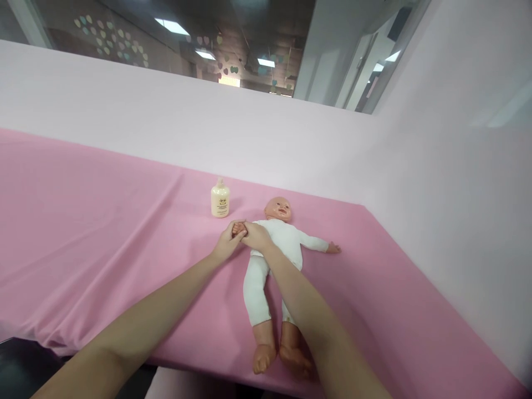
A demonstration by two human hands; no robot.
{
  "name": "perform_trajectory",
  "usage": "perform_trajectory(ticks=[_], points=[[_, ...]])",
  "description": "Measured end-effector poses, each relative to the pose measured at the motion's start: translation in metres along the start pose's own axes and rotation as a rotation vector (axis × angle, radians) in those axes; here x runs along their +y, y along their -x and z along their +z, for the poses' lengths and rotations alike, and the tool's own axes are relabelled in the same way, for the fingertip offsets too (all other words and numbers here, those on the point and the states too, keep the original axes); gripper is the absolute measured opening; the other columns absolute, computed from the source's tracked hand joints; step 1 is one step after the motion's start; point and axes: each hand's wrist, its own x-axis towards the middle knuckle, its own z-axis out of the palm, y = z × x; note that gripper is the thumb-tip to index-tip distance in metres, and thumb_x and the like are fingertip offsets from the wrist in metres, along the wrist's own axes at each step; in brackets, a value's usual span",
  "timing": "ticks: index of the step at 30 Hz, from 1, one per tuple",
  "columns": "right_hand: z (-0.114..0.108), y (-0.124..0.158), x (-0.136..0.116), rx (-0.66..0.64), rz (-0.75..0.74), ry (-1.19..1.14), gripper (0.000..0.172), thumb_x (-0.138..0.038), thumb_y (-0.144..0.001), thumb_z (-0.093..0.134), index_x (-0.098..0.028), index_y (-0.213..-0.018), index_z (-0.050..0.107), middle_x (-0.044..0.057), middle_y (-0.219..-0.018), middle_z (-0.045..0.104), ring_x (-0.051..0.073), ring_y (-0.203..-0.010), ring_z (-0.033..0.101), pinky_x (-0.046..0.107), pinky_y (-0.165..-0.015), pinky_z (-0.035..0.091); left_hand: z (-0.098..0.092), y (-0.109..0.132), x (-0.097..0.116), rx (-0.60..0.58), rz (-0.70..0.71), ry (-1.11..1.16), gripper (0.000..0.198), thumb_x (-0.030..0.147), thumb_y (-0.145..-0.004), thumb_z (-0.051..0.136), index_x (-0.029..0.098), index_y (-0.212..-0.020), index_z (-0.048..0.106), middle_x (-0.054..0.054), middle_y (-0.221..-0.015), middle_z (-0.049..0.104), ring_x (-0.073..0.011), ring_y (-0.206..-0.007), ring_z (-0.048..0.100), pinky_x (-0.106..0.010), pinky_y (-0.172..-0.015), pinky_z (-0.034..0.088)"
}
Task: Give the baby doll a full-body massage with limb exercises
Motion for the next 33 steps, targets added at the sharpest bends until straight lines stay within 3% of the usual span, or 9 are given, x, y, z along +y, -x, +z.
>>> perform_trajectory(ticks=[6,12,20,24,28,31,33], points=[[0.001,-0.001,0.001,0.001,-0.017,-0.073,0.046,-0.027,-0.082,0.062,-0.025,-0.128,0.059,0.006,-0.107,0.075,0.023,-0.089,0.068,0.027,-0.069,0.042,0.000,0.002,0.008,0.026,0.076,-0.066,0.036,0.031,-0.085,0.059,0.021,-0.120,0.059,-0.011,-0.141,0.060,-0.0233,-0.129,0.058,-0.040,-0.112,0.042],[0.005,-0.003,0.002,0.016,-0.026,-0.124,0.042,-0.026,-0.081,0.065,-0.025,-0.122,0.061,0.003,-0.105,0.073,0.021,-0.088,0.067,0.026,-0.069,0.043,0.000,0.001,0.013,0.059,0.052,-0.097,0.029,0.033,-0.078,0.066,0.021,-0.105,0.065,-0.008,-0.120,0.072,-0.0249,-0.116,0.065,-0.042,-0.107,0.047],[0.007,-0.002,0.005,0.076,-0.011,-0.142,0.043,-0.023,-0.079,0.064,-0.025,-0.121,0.056,0.001,-0.106,0.069,0.019,-0.083,0.063,0.025,-0.064,0.038,0.000,0.001,0.017,0.102,0.052,-0.099,0.025,0.033,-0.077,0.068,0.021,-0.099,0.066,-0.007,-0.106,0.074,-0.0232,-0.101,0.068,-0.040,-0.094,0.053],[0.007,-0.001,0.006,0.098,-0.057,-0.149,0.040,-0.022,-0.080,0.064,-0.025,-0.118,0.055,0.001,-0.107,0.066,0.017,-0.084,0.060,0.025,-0.066,0.038,0.004,0.004,0.017,0.050,0.132,-0.067,0.006,0.027,-0.078,0.060,0.022,-0.076,0.062,-0.006,-0.092,0.072,-0.0220,-0.096,0.067,-0.037,-0.089,0.053],[0.008,-0.002,0.007,0.075,-0.108,-0.112,0.030,-0.025,-0.082,0.065,-0.024,-0.111,0.058,0.001,-0.106,0.064,0.017,-0.084,0.060,0.025,-0.066,0.038,0.002,0.006,0.019,0.007,0.186,-0.056,0.014,0.023,-0.075,0.056,0.023,-0.062,0.058,-0.006,-0.080,0.067,-0.0243,-0.096,0.064,-0.038,-0.085,0.052],[0.008,-0.002,0.006,0.032,-0.110,-0.065,0.027,-0.030,-0.080,0.071,-0.024,-0.103,0.060,0.001,-0.105,0.065,0.017,-0.084,0.061,0.024,-0.064,0.037,-0.003,0.006,0.022,-0.005,0.157,-0.001,0.012,0.023,-0.070,0.056,0.023,-0.059,0.061,-0.006,-0.074,0.065,-0.0239,-0.089,0.064,-0.038,-0.082,0.052],[0.008,-0.001,0.004,0.012,-0.102,-0.051,0.028,-0.032,-0.077,0.074,-0.025,-0.101,0.061,0.000,-0.104,0.066,0.016,-0.083,0.061,0.024,-0.063,0.036,-0.006,0.005,0.023,0.002,0.086,0.064,0.012,0.023,-0.068,0.054,0.022,-0.058,0.061,-0.003,-0.065,0.060,-0.0196,-0.070,0.061,-0.034,-0.067,0.050]])
